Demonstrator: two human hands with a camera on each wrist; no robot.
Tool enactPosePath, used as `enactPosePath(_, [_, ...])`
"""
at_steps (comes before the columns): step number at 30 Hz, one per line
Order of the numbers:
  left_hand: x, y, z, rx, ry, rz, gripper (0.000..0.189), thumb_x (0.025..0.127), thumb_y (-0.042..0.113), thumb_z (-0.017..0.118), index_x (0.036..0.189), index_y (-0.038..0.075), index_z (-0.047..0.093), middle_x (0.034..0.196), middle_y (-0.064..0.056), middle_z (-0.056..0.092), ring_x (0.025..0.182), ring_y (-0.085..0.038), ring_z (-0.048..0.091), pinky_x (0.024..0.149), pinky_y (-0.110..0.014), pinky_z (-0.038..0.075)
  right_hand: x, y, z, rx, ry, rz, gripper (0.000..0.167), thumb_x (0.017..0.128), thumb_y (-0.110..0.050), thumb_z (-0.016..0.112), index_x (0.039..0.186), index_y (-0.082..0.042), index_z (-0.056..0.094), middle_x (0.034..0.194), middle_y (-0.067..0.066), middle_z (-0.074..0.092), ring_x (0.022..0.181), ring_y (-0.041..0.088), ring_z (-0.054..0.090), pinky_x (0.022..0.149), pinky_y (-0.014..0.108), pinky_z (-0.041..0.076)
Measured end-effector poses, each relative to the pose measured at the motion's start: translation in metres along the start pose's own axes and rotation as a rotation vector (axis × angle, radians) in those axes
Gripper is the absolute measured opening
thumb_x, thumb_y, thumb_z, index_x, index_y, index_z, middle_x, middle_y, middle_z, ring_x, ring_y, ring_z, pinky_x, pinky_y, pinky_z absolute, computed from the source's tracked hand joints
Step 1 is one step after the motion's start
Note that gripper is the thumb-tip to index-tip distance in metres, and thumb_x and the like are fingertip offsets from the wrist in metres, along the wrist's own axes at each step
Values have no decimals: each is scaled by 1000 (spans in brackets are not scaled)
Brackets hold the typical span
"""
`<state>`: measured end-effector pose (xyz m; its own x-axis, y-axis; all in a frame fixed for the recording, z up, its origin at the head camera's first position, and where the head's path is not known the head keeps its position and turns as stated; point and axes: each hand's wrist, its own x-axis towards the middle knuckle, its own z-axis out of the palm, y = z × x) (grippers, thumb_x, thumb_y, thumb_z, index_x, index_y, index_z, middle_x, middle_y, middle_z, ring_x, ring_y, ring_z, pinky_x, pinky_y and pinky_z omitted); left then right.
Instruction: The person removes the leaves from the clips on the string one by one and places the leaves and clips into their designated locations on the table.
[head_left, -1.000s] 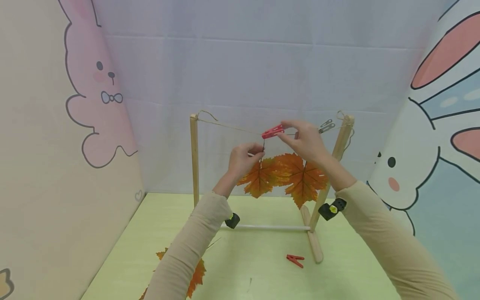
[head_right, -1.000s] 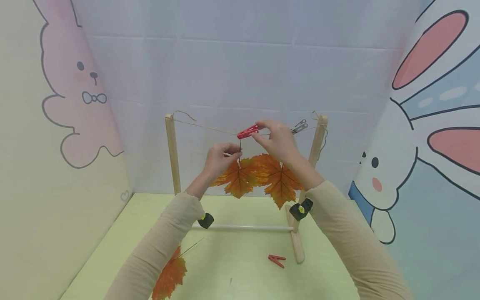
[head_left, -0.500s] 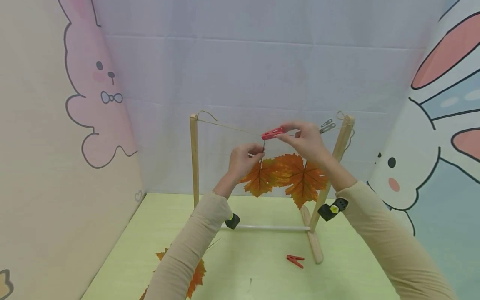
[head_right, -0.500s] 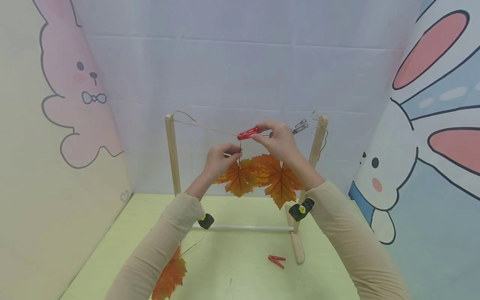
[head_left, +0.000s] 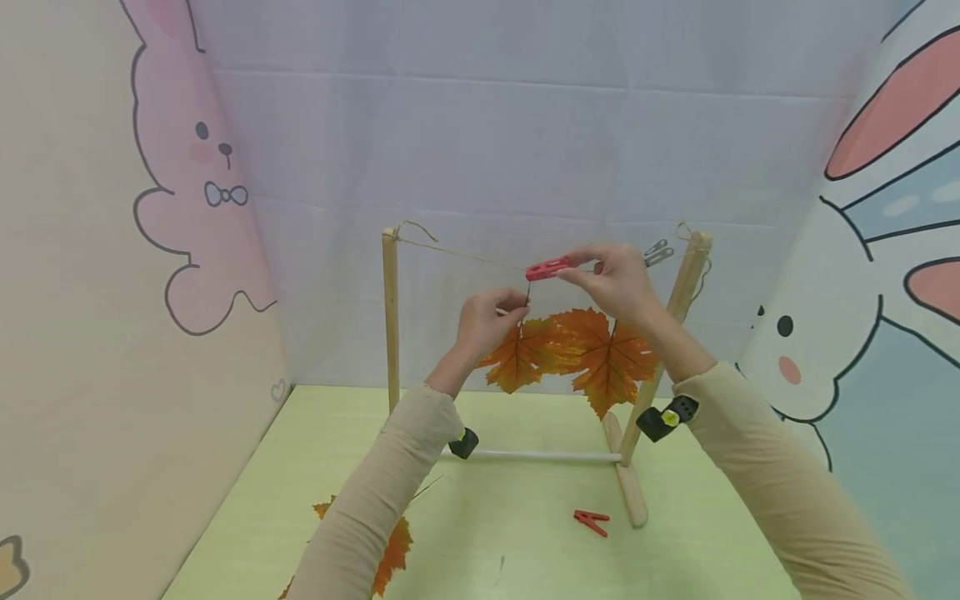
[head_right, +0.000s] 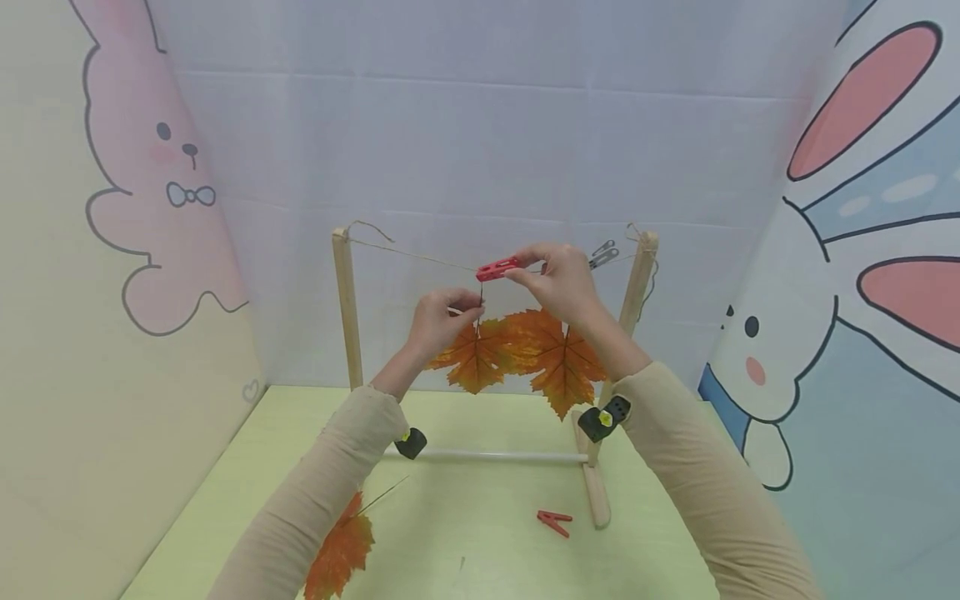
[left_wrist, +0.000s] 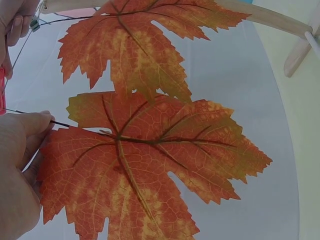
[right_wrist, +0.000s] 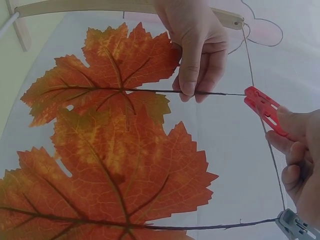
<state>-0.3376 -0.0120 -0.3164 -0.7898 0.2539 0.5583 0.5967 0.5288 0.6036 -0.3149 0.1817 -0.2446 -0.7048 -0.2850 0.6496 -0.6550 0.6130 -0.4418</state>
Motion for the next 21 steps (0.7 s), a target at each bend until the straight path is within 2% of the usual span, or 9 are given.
enactPosePath(4, [-2,-1,-1,14,-8,3,13,84,15,65,94,8,70,90,-4,69,80,-14,64,71,-21,51,0,-1,0,-28,33,-15,19,83,-16,66,93,0,70,43,3,48,33,9,25,32,23,20])
enactPosePath(6, [-3,-1,-1,18,-9,7,14,84,15,65,94,7,69,90,-4,69,80,-14,64,72,-21,51,1,-2,0,-37,50,-22,19,83,-16,66,93,-1,71,46,3,52,33,9,25,32,22,20])
enactPosePath(12, [-6,-4,-2,33,1,32,13,83,12,65,94,7,70,90,-5,69,79,-14,65,70,-22,51,0,-3,0,-30,99,-21,18,83,-16,67,92,-2,71,70,9,67,34,7,25,32,22,21])
enactPosePath(21, [-9,-8,-2,60,-4,24,12,84,13,65,93,8,69,89,-3,69,79,-13,64,70,-23,51,1,-1,0,7,143,-11,21,84,-20,66,93,-2,71,62,10,64,33,5,23,32,23,20])
